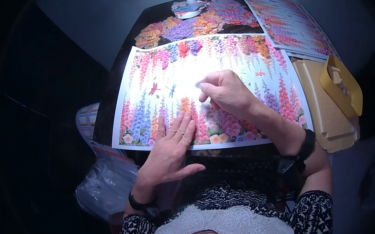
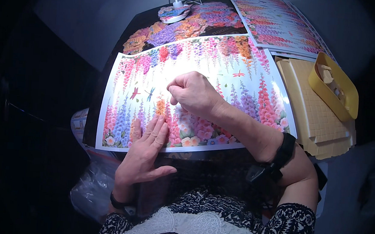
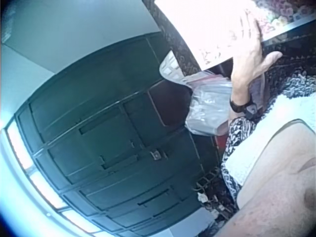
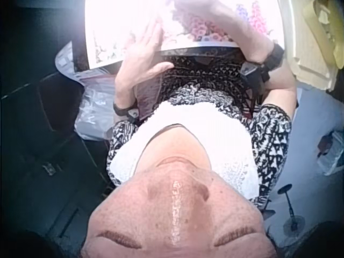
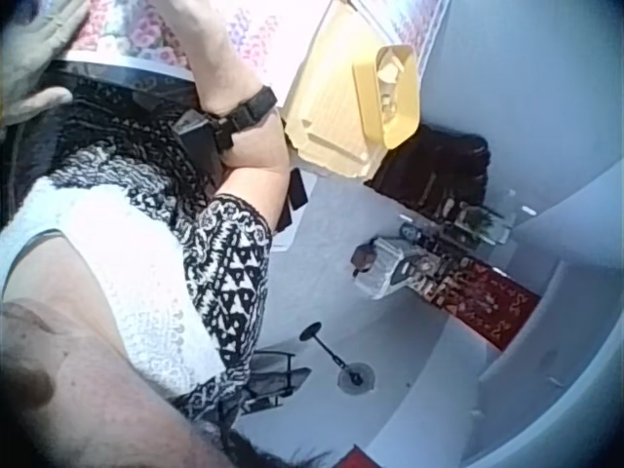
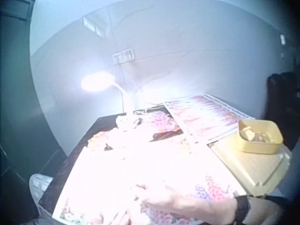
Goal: The recorder is organizing and peeling flower stickers, then placing them into a packaging folder.
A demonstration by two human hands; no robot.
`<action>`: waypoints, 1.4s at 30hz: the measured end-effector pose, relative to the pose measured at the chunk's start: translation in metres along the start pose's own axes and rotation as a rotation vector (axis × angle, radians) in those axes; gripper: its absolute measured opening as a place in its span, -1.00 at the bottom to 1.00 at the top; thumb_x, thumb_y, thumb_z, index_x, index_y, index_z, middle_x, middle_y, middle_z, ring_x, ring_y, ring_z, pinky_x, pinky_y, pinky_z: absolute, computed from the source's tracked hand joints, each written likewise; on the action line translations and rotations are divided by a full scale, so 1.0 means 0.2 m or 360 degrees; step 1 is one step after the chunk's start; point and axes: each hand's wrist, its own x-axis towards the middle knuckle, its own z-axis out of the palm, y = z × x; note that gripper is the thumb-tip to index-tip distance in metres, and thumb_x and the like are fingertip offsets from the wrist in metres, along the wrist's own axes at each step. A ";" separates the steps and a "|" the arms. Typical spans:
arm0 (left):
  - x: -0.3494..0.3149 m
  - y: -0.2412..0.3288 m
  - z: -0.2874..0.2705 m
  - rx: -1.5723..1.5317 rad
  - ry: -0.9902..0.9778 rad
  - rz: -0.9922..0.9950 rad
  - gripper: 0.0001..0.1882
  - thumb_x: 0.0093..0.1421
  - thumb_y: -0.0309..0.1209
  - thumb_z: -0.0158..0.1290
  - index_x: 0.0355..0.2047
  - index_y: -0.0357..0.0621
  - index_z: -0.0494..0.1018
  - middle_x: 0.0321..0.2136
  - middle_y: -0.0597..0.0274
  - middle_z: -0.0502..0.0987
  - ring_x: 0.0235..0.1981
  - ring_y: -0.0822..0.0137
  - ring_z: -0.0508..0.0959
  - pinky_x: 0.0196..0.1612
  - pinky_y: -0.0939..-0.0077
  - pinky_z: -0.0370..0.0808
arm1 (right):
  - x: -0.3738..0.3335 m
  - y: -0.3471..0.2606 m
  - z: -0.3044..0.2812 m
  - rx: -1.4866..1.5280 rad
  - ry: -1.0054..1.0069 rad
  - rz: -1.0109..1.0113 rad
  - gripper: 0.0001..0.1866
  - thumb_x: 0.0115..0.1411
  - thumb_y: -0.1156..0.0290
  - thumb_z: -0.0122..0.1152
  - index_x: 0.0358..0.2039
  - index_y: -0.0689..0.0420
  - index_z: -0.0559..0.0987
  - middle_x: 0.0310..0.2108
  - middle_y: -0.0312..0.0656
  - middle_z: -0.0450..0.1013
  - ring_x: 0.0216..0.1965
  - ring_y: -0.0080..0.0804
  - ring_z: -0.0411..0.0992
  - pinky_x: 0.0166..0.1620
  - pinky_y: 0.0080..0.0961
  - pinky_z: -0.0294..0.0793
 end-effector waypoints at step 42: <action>-0.04 0.00 0.07 -0.0141 0.0260 -0.0052 -0.02 0.05 0.15 0.05 0.23 -0.39 0.02 0.22 -0.21 0.10 0.30 -0.08 0.06 0.21 -0.42 -0.31 | -0.71 -0.14 -0.32 -0.0016 0.0322 -0.0025 -0.75 0.29 0.44 -0.02 -0.15 0.33 0.51 -0.45 -0.22 0.51 -0.64 -0.75 0.34 -0.60 -0.82 0.32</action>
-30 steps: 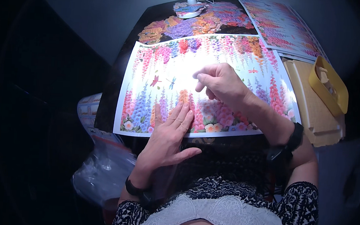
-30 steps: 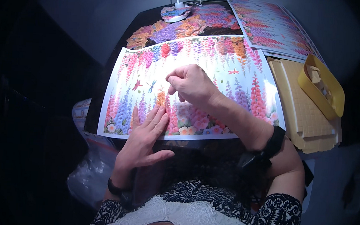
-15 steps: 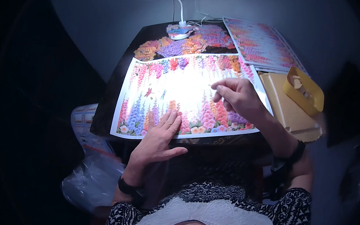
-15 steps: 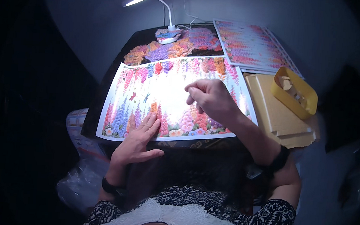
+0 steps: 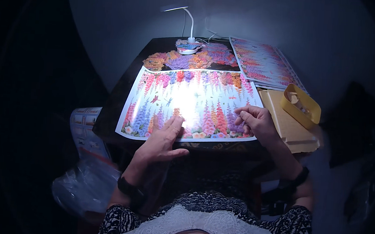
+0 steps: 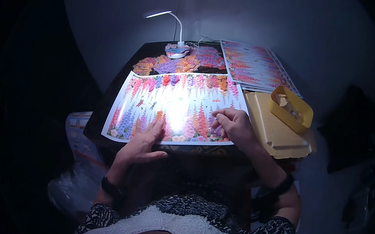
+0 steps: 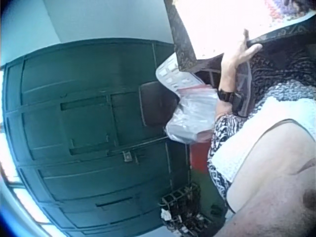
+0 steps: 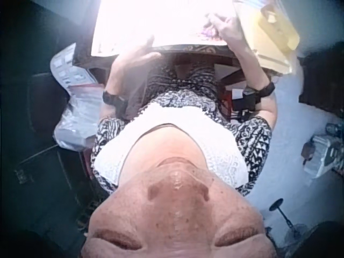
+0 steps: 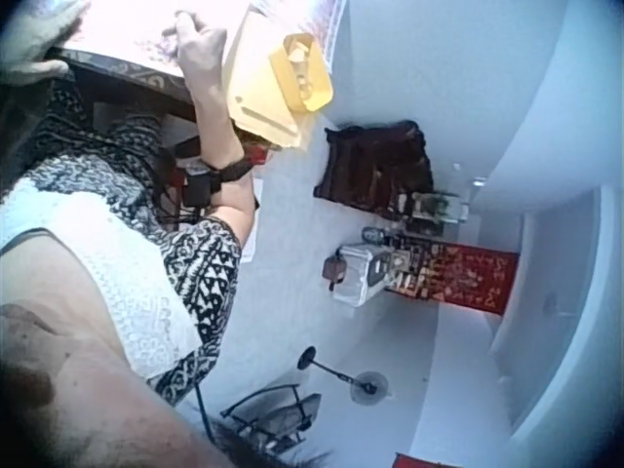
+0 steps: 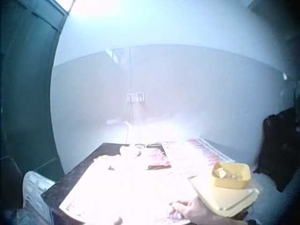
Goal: The recorder is organizing and peeling flower stickers, then placing them into a packaging folder.
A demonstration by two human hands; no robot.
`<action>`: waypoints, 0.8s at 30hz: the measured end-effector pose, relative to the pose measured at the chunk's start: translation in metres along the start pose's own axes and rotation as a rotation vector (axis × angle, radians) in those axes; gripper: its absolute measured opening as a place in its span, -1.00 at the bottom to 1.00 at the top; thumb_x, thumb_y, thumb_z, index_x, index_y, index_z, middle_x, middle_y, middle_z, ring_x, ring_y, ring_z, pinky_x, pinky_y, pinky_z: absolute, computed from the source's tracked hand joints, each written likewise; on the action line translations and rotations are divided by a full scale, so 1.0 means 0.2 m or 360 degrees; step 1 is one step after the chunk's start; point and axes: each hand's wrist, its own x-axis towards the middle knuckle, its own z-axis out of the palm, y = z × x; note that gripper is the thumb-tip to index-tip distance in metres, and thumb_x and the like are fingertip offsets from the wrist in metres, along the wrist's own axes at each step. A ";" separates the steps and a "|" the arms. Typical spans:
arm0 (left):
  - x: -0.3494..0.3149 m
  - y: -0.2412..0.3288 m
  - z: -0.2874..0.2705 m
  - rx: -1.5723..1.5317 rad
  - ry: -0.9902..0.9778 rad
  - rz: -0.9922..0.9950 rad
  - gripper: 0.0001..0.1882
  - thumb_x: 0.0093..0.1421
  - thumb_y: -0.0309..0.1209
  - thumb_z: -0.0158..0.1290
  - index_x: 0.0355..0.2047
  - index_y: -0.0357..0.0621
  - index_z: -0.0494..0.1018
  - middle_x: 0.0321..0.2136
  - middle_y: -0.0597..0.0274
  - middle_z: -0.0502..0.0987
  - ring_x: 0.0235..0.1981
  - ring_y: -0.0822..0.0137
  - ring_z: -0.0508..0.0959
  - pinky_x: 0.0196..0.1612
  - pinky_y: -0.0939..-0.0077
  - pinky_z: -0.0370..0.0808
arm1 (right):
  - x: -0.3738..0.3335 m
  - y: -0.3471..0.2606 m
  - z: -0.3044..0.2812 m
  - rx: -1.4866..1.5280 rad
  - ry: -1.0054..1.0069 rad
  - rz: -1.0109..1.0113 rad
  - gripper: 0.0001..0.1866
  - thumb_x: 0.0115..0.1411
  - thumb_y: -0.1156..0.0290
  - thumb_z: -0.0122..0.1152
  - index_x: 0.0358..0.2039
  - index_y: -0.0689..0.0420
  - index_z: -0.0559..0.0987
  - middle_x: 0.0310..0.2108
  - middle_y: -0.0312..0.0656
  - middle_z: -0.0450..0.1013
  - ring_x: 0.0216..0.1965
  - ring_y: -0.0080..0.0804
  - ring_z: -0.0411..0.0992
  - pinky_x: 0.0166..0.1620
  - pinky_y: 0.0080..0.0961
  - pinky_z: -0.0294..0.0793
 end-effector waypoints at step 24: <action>0.00 -0.02 0.05 0.0149 -0.0069 -0.0017 0.05 0.05 0.25 -0.02 0.23 -0.45 0.03 0.26 -0.29 0.01 0.33 -0.12 -0.06 0.23 -0.37 -0.35 | -0.18 0.04 -0.06 0.0103 0.0117 0.0029 -0.76 0.29 0.44 -0.02 -0.15 0.33 0.52 -0.49 -0.24 0.51 -0.68 -0.77 0.31 -0.62 -0.82 0.26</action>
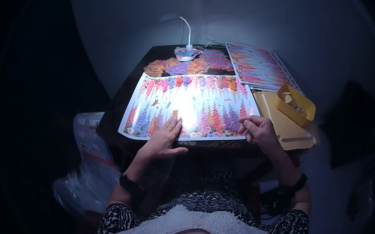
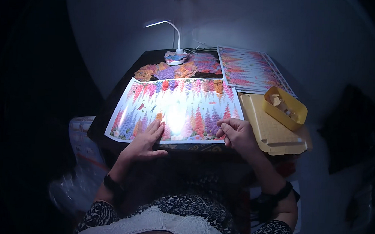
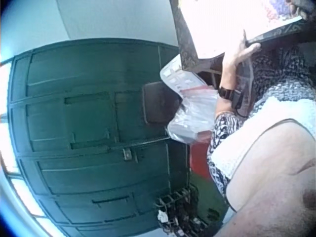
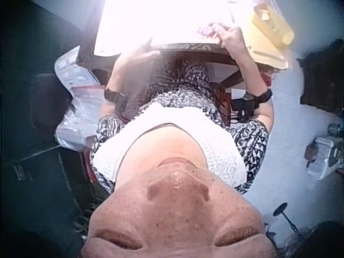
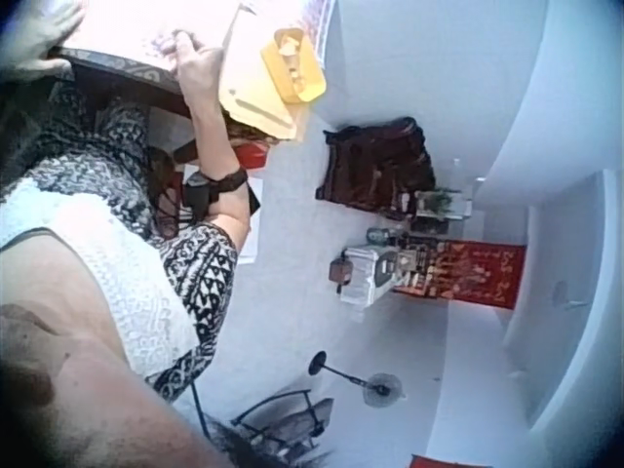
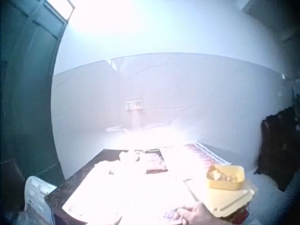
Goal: The recorder is organizing and peeling flower stickers, then placing them into a packaging folder.
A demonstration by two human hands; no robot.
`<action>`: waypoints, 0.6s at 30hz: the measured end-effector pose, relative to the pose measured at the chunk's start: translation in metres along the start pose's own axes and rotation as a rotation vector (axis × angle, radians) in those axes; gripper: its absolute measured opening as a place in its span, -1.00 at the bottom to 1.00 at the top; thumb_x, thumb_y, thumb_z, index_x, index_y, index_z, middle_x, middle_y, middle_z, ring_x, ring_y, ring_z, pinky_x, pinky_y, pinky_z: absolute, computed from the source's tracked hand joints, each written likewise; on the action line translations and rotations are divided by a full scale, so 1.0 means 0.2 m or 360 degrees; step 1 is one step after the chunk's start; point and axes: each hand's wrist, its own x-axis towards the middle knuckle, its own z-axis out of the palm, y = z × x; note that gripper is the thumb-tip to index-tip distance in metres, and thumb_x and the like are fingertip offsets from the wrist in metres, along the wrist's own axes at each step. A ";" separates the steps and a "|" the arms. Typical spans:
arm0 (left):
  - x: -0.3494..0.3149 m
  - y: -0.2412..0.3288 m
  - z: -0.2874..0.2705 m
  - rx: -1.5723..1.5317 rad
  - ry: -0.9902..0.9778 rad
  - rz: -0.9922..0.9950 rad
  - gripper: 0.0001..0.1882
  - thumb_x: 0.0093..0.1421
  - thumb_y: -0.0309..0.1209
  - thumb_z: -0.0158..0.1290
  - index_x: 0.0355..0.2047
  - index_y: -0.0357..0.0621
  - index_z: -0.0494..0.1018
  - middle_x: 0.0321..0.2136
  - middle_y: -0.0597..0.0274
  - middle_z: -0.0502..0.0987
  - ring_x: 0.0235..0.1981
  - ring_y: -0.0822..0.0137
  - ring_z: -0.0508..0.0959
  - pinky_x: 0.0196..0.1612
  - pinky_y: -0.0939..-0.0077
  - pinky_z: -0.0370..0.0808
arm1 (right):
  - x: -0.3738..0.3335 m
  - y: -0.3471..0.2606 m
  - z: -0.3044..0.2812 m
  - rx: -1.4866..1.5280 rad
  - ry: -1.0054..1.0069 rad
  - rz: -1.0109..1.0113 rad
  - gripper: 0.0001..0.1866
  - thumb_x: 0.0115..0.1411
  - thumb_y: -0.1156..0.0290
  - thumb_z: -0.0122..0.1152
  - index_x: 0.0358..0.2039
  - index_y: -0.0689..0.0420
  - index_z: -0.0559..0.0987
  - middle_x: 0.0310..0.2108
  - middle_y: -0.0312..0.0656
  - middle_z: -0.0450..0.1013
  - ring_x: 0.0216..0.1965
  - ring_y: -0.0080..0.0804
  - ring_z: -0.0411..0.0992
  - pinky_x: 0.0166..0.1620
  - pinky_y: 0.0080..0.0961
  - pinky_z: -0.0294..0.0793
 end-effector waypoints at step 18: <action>-0.01 -0.12 -0.22 -0.0132 0.0512 -0.0283 -0.29 0.18 -0.12 0.05 0.17 -0.39 0.18 0.22 -0.27 0.12 0.30 -0.10 0.07 0.26 -0.14 -0.11 | 0.05 0.01 0.01 -0.0099 0.0040 -0.0045 -0.77 0.27 0.47 -0.01 -0.16 0.33 0.52 -0.42 -0.24 0.52 -0.61 -0.80 0.31 -0.57 -0.84 0.26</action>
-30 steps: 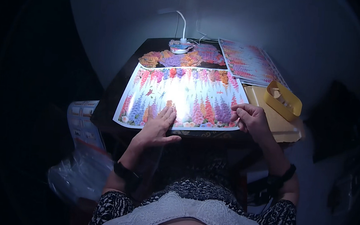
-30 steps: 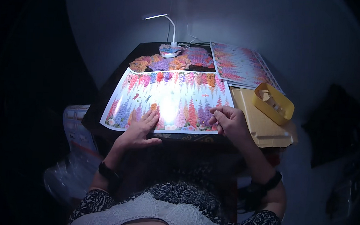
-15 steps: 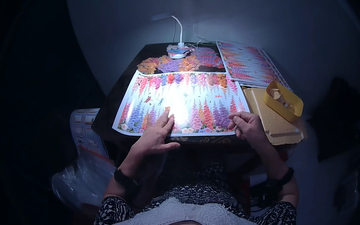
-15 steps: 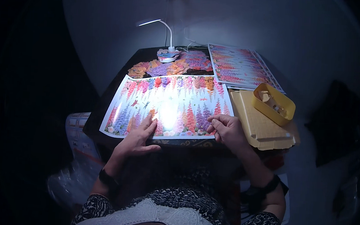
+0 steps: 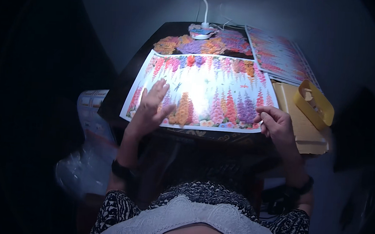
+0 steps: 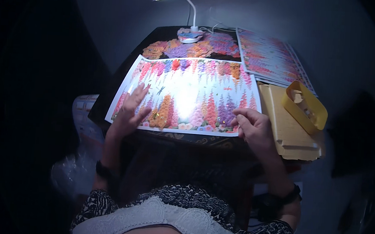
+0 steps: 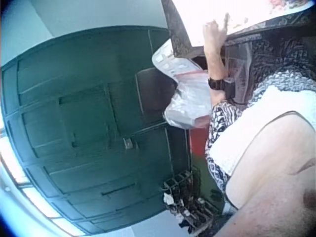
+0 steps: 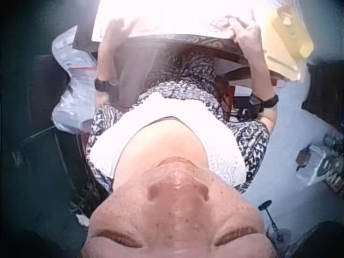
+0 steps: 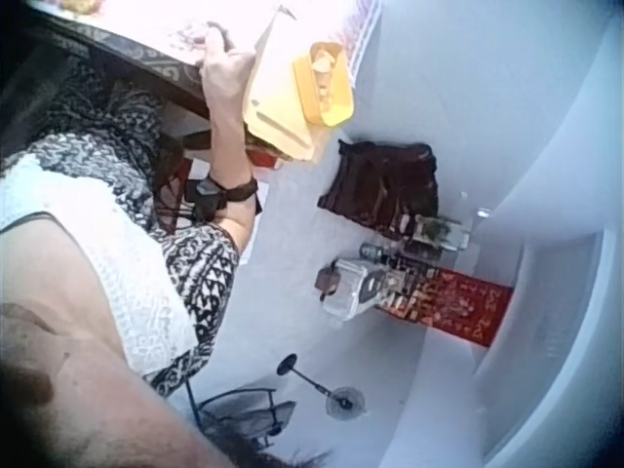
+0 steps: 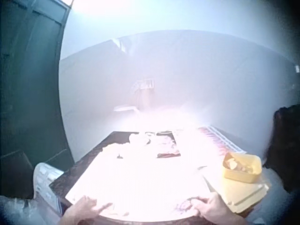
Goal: The recorder is organizing and peeling flower stickers, then placing them into a packaging folder.
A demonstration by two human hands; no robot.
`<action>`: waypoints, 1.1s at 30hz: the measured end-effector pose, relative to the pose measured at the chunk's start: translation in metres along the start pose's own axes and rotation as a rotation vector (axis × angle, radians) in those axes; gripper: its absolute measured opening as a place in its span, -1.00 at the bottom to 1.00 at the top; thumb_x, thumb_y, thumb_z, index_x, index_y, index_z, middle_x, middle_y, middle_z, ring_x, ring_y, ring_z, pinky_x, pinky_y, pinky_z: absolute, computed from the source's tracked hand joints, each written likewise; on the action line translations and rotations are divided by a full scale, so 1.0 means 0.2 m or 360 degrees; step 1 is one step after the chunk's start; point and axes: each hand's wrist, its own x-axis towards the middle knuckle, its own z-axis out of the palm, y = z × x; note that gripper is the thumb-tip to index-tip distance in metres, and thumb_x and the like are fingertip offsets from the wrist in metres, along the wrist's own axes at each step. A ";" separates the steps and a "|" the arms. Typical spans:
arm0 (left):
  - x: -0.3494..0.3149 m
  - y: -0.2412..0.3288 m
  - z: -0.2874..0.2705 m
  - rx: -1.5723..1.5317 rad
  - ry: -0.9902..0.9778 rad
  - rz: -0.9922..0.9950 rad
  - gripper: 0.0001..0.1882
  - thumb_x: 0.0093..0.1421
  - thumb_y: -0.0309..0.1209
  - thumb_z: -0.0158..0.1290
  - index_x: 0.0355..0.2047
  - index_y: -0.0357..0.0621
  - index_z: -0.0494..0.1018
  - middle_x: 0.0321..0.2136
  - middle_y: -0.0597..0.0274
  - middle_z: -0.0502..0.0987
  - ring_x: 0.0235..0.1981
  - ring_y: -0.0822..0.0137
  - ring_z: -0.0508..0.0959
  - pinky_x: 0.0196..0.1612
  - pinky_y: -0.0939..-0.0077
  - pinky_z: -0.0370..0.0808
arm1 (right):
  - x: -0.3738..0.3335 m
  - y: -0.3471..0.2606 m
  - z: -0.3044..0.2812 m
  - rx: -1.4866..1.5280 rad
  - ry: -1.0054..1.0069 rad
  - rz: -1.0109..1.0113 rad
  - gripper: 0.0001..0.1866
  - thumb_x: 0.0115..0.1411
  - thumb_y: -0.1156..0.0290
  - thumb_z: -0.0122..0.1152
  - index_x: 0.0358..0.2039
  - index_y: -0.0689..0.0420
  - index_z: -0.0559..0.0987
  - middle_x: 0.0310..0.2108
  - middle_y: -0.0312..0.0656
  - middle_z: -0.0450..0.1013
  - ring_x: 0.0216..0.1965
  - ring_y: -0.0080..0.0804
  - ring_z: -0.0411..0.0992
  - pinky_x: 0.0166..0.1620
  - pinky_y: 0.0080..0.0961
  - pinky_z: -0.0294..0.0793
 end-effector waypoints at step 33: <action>0.27 -0.43 -0.13 -0.0396 0.0036 -0.1009 -0.67 0.23 -0.31 -0.10 -0.29 -0.43 0.44 -0.47 -0.06 0.51 -0.45 0.28 0.48 -0.28 0.38 0.39 | 0.15 -0.04 -0.17 -0.1490 -0.0481 -0.0185 -0.65 0.11 0.34 0.15 -0.15 0.31 0.52 -0.12 0.09 0.41 -0.07 0.03 0.36 0.00 -0.25 0.34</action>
